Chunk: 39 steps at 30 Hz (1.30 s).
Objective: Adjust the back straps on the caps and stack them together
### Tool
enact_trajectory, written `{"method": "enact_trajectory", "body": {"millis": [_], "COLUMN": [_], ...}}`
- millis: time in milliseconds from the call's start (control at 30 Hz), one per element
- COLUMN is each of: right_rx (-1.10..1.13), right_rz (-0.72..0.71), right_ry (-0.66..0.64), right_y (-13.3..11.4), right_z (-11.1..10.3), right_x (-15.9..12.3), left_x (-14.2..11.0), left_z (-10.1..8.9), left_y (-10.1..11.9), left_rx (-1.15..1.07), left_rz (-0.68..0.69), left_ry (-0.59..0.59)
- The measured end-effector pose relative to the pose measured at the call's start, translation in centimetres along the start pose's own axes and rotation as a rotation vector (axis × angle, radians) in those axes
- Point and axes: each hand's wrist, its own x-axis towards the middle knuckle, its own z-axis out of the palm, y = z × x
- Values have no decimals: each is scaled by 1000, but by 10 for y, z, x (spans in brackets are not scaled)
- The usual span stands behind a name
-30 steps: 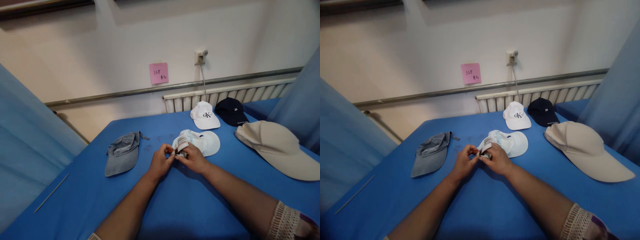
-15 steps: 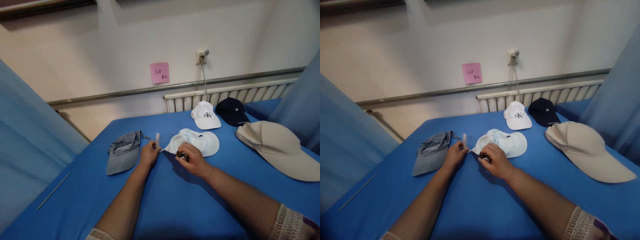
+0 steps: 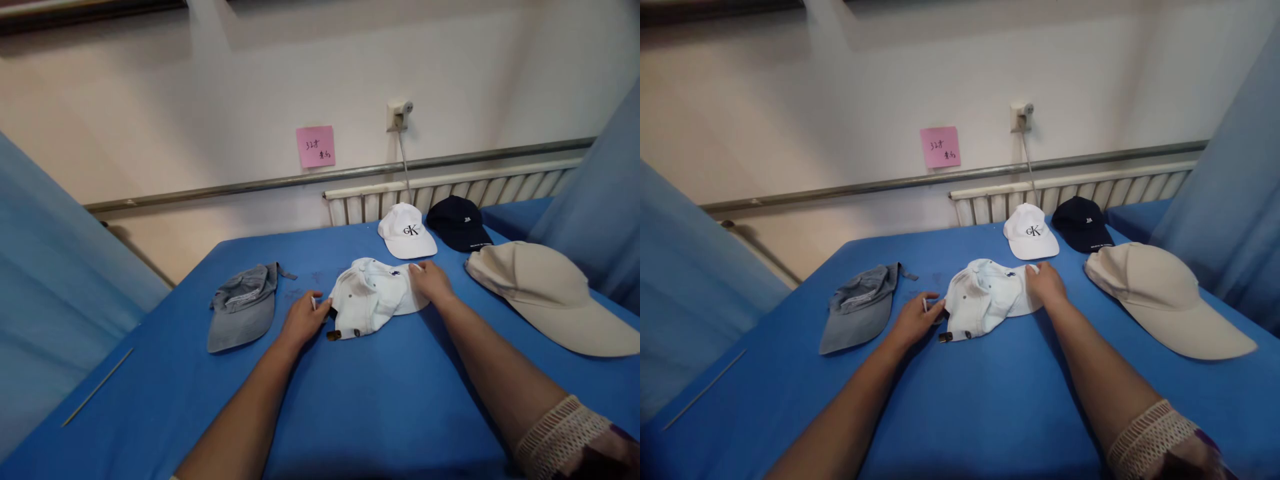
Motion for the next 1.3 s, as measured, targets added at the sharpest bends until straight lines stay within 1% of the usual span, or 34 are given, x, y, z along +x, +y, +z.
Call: {"method": "enact_trajectory", "body": {"millis": [67, 133, 233, 267, 300, 333, 367, 400, 500, 533, 567, 600, 633, 667, 733, 767, 800, 833, 900, 933, 1000, 1100, 1167, 1200, 1233, 1300], "right_rx": [72, 238, 570, 674, 767, 878, 986, 1075, 1294, 1353, 1404, 1443, 1471, 1486, 1482, 1463, 1439, 1404, 1302, 1236, 1104, 982, 956, 951, 948, 947], "right_rz": [48, 132, 319, 365, 386, 403, 411, 412, 437, 446, 451, 451, 448, 444, 427, 416, 398, 374, 319, 294, 263, 264, 266, 263, 258, 251], "right_ry": [-71, -239, -584, -658, -691, -706, -693, -654, -523, -500, -499, -521, -561, -612, -696, -737, -769, -807, -899, -950, -1030, -1065, -1065, -1068, -1071, -1074], "right_y": [3, 2, -4, -6, -9, -11, -14, -16, -23, -25, -27, -29, -31, -32, -35, -36, -36, -37, -37, -37, -36, -33, -31, -31, -30, -30], "right_z": [0, 0, 2, 2, 2, 2, 2, 3, 7, 10, 13, 18, 23, 29, 41, 46, 50, 53, 55, 55, 53, 52, 53, 54, 54, 55], "right_x": [2, -2, -11, -14, -15, -17, -17, -18, -23, -27, -32, -39, -47, -57, -76, -86, -94, -101, -110, -112, -113, -111, -110, -110, -111, -111], "left_x": [0, 3, 12, 16, 20, 23, 27, 29, 29, 26, 22, 17, 11, 4, -8, -13, -17, -19, -19, -17, -10, 2, 6, 5, 4, -4], "left_z": [8, 11, 5, 1, -3, -6, -9, -10, -5, -1, 3, 8, 14, 20, 31, 36, 40, 42, 39, 32, 10, -42, -79, -96, -111, -133], "left_y": [0, -1, -6, -9, -12, -15, -18, -20, -22, -19, -16, -11, -6, 0, 11, 16, 20, 23, 27, 28, 29, 23, 11, 2, -8, -31], "left_rx": [-316, -626, -998, -1088, -1152, -1189, -1203, -1200, -1151, -1117, -1075, -1036, -1005, -1001, -1067, -1104, -1140, -1172, -1218, -1233, -1241, -1228, -1233, -1231, -1224, -1203], "left_rz": [-34, -89, -183, -229, -277, -323, -356, -374, -373, -353, -321, -281, -239, -209, -188, -186, -185, -187, -175, -156, -92, 19, 70, 64, 28, -128], "left_ry": [-63, -47, 67, 116, 165, 212, 261, 310, 453, 489, 491, 452, 366, 229, -41, -119, -153, -154, -91, -45, 58, 268, 412, 452, 472, 517]}}
